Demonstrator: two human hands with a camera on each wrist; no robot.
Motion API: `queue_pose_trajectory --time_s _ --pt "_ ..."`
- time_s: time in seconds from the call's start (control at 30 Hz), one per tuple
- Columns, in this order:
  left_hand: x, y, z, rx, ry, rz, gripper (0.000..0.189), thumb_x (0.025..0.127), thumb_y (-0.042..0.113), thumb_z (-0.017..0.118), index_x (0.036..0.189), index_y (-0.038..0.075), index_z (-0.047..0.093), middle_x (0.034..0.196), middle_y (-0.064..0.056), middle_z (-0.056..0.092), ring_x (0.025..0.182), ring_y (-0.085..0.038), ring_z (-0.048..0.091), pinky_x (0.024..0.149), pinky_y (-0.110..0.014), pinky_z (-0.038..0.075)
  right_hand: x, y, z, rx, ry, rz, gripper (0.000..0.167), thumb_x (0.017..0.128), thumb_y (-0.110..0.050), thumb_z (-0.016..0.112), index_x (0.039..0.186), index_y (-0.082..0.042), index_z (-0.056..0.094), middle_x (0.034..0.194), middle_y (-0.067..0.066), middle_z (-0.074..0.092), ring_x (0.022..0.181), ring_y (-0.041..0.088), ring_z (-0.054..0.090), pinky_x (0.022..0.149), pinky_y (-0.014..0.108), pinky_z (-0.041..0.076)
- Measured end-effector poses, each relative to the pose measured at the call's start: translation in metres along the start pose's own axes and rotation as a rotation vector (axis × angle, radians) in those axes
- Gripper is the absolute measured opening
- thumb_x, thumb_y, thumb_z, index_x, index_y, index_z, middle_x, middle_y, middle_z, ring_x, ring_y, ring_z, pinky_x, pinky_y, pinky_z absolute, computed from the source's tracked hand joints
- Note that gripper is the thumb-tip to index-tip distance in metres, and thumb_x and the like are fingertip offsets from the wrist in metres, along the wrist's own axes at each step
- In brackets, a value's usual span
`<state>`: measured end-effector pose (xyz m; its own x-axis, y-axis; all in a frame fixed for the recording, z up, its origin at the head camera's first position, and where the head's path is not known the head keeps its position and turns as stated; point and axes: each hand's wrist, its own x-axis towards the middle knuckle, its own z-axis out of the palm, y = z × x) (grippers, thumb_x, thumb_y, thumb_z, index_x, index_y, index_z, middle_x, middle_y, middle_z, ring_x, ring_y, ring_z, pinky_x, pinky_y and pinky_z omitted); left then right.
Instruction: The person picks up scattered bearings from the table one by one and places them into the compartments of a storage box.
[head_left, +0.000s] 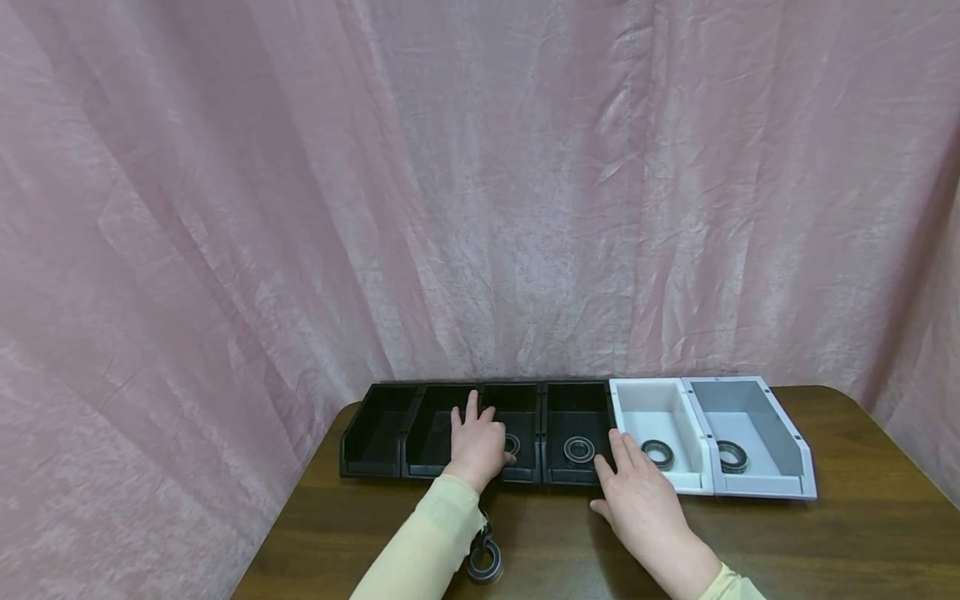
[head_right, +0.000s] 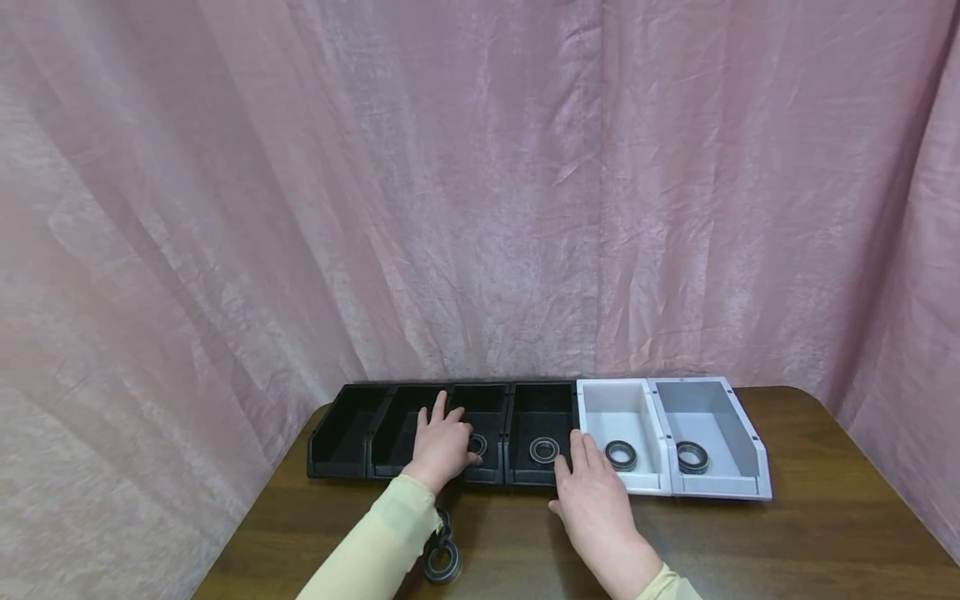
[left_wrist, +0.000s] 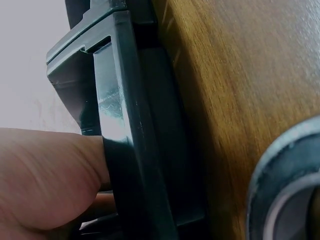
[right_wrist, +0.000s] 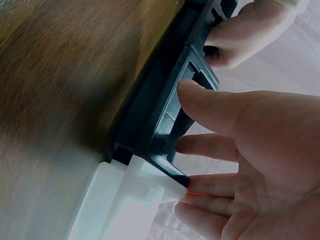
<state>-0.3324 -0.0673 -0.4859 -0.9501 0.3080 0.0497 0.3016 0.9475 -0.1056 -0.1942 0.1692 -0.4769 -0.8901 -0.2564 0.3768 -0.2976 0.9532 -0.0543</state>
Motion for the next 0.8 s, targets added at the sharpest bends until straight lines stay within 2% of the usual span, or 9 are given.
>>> queue_pose_trajectory --time_s 0.33,0.57,0.8 --pt "0.000 -0.003 0.000 -0.039 0.012 0.019 0.057 0.090 0.052 0.091 0.134 0.018 0.080 0.167 -0.012 0.052 0.166 -0.044 0.021 0.129 -0.069 0.025 -0.001 0.001 0.002 -0.011 0.027 -0.013 0.058 0.080 -0.031 0.100 0.122 0.003 0.078 0.148 0.039 0.058 0.138 0.052 0.058 0.113 0.057 0.053" --pt "-0.009 -0.007 -0.005 -0.128 0.033 0.041 0.060 0.095 0.049 0.086 0.144 0.015 0.074 0.173 -0.015 0.044 0.165 -0.044 0.023 0.130 -0.069 0.022 0.000 0.000 0.000 -0.016 0.034 -0.015 0.059 0.079 -0.031 0.100 0.122 0.003 0.078 0.148 0.039 0.058 0.137 0.053 0.059 0.111 0.058 0.054" --pt "-0.022 -0.009 -0.015 -0.182 0.050 0.056 0.065 0.101 0.048 0.081 0.154 0.014 0.065 0.173 -0.016 0.042 0.165 -0.043 0.027 0.131 -0.068 0.023 0.000 -0.001 0.000 -0.012 0.003 -0.007 0.058 0.081 -0.032 0.099 0.123 0.003 0.078 0.150 0.039 0.057 0.139 0.053 0.057 0.112 0.058 0.053"
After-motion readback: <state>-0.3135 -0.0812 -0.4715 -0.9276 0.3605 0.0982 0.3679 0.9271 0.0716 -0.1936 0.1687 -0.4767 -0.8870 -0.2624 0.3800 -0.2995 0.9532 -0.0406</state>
